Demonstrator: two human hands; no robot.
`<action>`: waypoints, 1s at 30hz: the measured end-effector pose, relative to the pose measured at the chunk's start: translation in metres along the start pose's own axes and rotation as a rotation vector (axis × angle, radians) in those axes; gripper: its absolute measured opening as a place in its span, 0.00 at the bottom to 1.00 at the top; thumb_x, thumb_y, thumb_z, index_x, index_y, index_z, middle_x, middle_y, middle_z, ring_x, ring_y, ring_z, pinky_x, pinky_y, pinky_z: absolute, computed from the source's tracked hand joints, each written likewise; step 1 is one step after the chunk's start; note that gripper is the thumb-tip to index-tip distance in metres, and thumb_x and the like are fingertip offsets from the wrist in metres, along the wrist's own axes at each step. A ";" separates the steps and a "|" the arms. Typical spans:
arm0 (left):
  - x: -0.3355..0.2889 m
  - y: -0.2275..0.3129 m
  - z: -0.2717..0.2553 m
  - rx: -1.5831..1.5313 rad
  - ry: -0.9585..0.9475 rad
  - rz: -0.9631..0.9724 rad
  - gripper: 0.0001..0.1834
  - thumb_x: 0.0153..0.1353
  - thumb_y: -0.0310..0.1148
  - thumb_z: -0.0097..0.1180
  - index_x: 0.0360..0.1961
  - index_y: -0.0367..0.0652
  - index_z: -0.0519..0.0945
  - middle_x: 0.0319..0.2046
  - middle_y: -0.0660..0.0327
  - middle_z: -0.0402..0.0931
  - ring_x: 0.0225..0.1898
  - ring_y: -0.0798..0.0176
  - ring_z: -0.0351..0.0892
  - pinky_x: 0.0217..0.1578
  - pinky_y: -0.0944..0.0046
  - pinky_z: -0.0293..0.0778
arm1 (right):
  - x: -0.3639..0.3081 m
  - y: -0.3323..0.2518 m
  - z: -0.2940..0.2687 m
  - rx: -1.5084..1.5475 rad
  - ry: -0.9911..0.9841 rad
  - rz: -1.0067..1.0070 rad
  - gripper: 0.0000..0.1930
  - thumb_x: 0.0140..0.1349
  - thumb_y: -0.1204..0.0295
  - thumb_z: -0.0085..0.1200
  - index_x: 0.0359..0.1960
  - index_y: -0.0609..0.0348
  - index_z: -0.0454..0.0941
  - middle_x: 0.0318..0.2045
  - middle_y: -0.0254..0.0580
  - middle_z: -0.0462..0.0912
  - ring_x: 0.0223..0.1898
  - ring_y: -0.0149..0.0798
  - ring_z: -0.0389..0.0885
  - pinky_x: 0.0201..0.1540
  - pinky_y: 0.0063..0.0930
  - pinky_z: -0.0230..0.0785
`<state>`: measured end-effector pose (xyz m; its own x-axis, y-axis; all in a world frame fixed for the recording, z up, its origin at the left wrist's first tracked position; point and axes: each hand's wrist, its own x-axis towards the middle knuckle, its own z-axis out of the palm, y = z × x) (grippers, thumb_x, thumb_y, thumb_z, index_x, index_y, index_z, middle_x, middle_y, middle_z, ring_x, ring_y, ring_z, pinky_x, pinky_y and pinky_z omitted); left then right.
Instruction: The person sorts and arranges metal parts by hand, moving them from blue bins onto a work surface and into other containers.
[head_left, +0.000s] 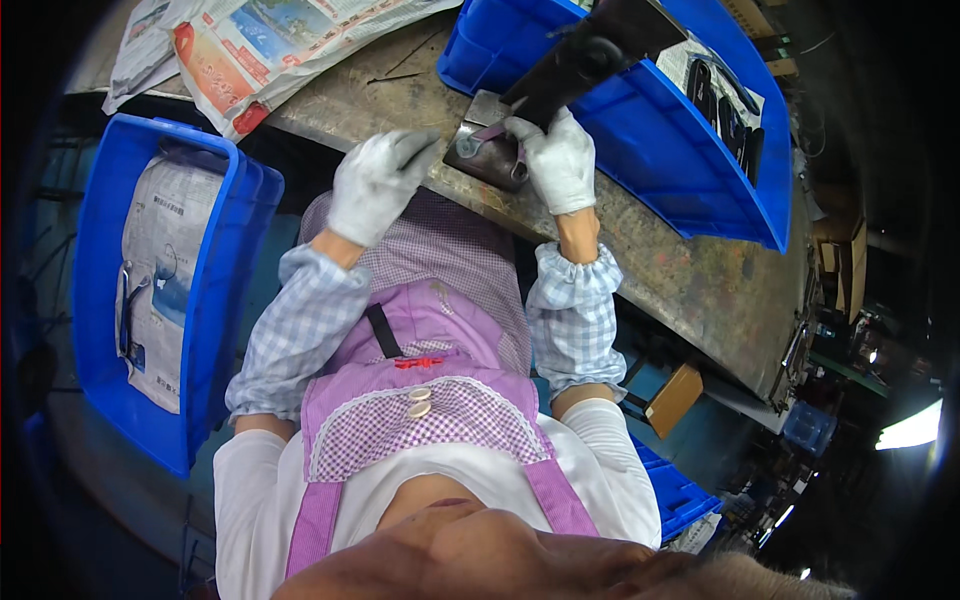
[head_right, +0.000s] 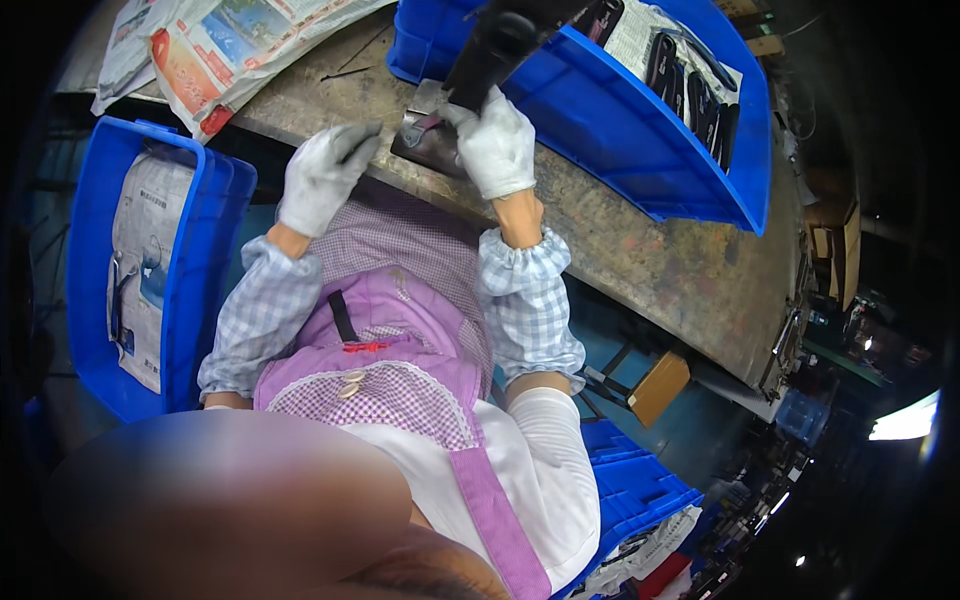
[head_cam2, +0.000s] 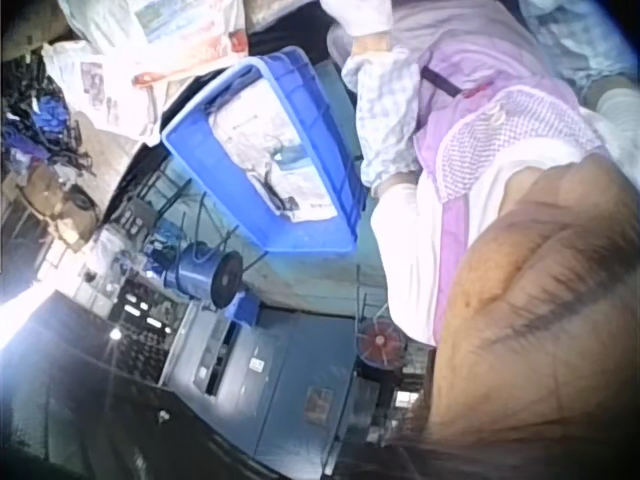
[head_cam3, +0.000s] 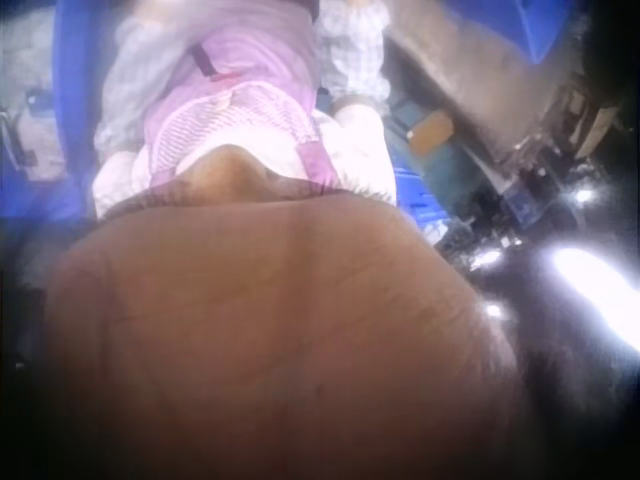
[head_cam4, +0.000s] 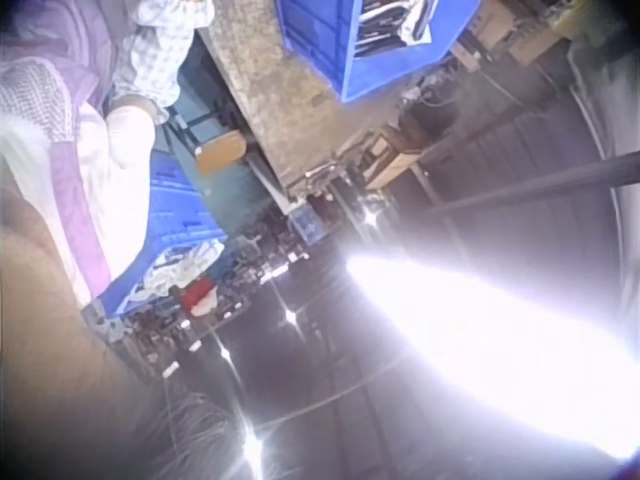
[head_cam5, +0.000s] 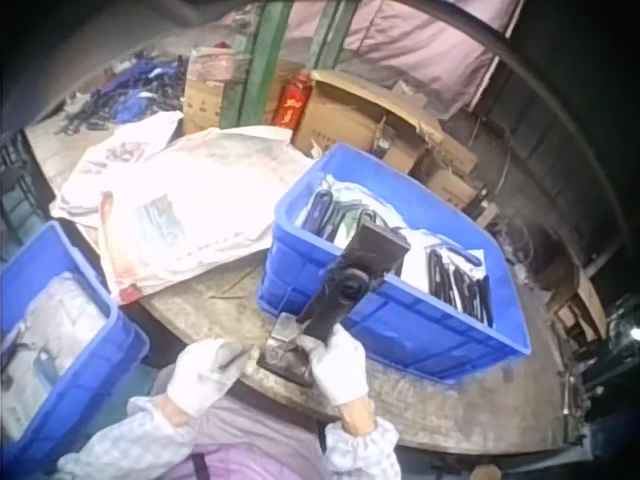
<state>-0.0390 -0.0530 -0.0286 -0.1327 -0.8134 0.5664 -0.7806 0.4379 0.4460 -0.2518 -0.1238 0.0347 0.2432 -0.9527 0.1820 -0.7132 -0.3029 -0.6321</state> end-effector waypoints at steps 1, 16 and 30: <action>0.008 0.004 0.006 0.047 0.008 0.104 0.12 0.58 0.29 0.65 0.45 0.46 0.86 0.37 0.61 0.83 0.39 0.55 0.84 0.41 0.57 0.78 | -0.003 -0.007 -0.004 0.059 -0.003 0.061 0.10 0.63 0.67 0.61 0.37 0.63 0.82 0.26 0.51 0.85 0.23 0.43 0.84 0.30 0.37 0.76; 0.034 0.029 0.015 -0.185 -0.214 -0.579 0.30 0.55 0.63 0.65 0.37 0.42 0.83 0.34 0.49 0.82 0.40 0.45 0.84 0.41 0.50 0.77 | -0.018 -0.017 0.007 0.392 0.113 0.117 0.22 0.57 0.73 0.68 0.52 0.70 0.81 0.41 0.43 0.88 0.36 0.30 0.83 0.42 0.25 0.76; -0.135 -0.118 -0.253 0.084 -0.143 -1.102 0.27 0.65 0.49 0.60 0.55 0.38 0.80 0.47 0.45 0.84 0.49 0.50 0.86 0.50 0.53 0.79 | -0.087 0.025 0.032 0.140 0.426 0.069 0.15 0.63 0.80 0.54 0.50 0.62 0.84 0.46 0.48 0.86 0.38 0.41 0.84 0.43 0.36 0.77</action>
<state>0.2262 0.1019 0.0178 0.5932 -0.7803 -0.1981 -0.5527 -0.5737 0.6045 -0.2697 -0.0473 -0.0210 -0.1150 -0.9041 0.4115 -0.6153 -0.2604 -0.7440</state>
